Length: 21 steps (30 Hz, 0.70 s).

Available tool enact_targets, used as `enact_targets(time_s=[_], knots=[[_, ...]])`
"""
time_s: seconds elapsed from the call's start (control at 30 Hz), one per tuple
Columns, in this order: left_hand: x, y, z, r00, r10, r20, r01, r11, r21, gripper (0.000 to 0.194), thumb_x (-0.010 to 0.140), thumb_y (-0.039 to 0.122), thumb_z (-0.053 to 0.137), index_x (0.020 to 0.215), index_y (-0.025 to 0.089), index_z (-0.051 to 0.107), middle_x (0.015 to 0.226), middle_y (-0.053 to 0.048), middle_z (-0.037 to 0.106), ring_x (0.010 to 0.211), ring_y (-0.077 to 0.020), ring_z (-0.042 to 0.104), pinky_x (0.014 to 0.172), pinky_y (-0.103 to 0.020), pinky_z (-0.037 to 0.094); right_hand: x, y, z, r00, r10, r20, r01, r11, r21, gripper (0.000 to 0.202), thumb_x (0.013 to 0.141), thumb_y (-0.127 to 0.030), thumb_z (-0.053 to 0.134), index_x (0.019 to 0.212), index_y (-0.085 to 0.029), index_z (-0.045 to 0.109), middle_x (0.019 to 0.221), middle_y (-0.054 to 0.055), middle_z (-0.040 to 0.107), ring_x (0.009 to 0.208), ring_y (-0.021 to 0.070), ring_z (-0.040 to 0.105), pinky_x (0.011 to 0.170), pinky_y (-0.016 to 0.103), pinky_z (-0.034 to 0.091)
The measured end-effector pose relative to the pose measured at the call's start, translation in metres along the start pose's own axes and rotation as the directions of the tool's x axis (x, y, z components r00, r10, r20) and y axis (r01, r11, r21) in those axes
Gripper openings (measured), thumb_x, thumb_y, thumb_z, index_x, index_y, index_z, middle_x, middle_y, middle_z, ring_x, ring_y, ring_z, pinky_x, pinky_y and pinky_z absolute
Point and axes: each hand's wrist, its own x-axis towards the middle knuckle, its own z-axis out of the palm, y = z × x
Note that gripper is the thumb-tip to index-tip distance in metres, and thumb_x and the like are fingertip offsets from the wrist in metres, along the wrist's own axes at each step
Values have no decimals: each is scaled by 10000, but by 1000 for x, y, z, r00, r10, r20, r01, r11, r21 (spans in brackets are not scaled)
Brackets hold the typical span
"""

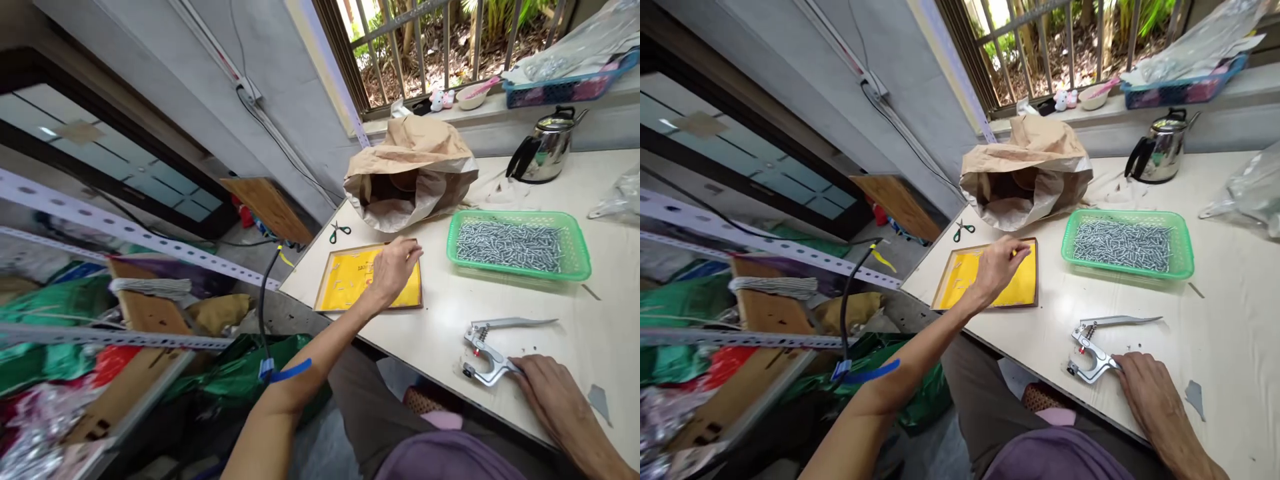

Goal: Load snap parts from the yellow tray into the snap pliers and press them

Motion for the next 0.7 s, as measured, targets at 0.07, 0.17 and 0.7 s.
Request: enact_targets(time_s=[0.07, 0.17, 0.7], knots=[[-11, -32, 3, 987, -130, 98, 121, 989, 87, 163, 919, 228, 566, 945, 199, 724, 989, -39, 694, 916, -166, 648, 750, -234, 469, 8, -3, 5, 996, -34, -84, 33, 999, -16, 219, 979, -289, 403, 995, -223, 611, 782, 43, 650, 698, 183, 592, 610, 324, 427], [-24, -72, 9, 935, -307, 179, 276, 944, 180, 196, 909, 185, 538, 943, 179, 731, 1033, -65, 706, 968, -198, 650, 767, -259, 476, 23, -10, 9, 980, -56, -190, 49, 998, -40, 264, 997, -293, 357, 915, -217, 596, 725, 31, 628, 632, 173, 558, 584, 323, 399], [-21, -53, 67, 766, -217, 606, 267, 964, 8, 165, 791, 314, 650, 875, 197, 731, 853, -38, 740, 820, -205, 673, 660, -258, 479, 51, -22, 14, 995, -96, -15, 95, 995, -28, 217, 989, -282, 387, 976, -215, 592, 782, 41, 641, 687, 177, 586, 616, 317, 408]])
